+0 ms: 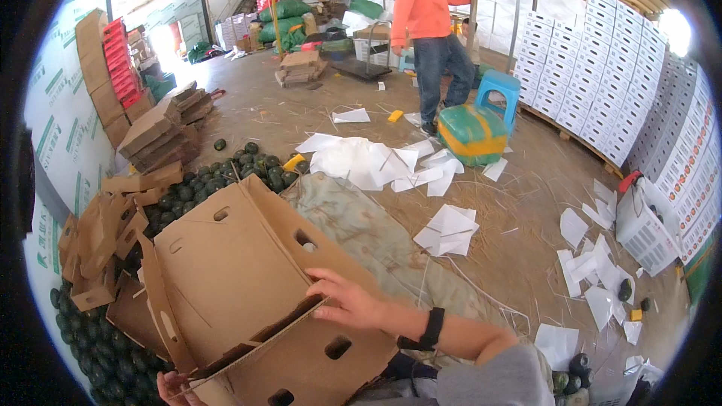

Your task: The person sits on the floor and folds flat cardboard sheets into box shapes. They repeatedly fold the flaps and tuck them into slots to form the box structure, then place the finished boxes onto a growing stack.

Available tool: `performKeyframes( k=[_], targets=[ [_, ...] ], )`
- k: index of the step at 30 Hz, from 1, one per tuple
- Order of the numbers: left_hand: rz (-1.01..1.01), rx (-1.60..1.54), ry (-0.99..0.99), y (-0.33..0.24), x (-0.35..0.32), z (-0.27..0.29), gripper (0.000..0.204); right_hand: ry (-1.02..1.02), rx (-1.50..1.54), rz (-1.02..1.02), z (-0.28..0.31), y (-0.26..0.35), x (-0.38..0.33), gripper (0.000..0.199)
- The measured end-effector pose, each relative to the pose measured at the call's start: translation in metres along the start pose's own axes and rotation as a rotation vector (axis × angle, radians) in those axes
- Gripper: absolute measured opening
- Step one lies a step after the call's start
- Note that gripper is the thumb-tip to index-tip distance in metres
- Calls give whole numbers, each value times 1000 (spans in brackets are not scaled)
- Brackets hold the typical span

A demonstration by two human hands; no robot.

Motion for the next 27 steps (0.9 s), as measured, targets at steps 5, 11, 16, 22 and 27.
performKeyframes(
  k=[5, 11, 16, 22, 27],
  targets=[
    [-20, 134, 51, 10, -2, 10, 47, -62, 53, -65, 3, 6, -5, 25],
    [141, 300, -27, -2, 13, 5, 63, -130, 16, -472, -5, -16, 7, 28],
    [-575, 1060, 563, -33, 34, -46, 63, -389, -797, 303, -12, 53, 39, 50],
    [-183, 690, 1190, 2, 26, -94, 50, 574, -825, 141, -92, 26, 60, 37],
    [-163, 556, 1535, 51, 14, -97, 31, 1051, -676, 26, -125, -11, 61, 21]
  ],
)
Point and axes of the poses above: each hand's wrist, its own x-axis towards the middle knuckle, its own z-axis out of the back of the hand, y = z × x, the point moved 7 cm from there along x, towards the middle knuckle, and after that the axes turned 6 degrees about -z, right-handed, at the moved point
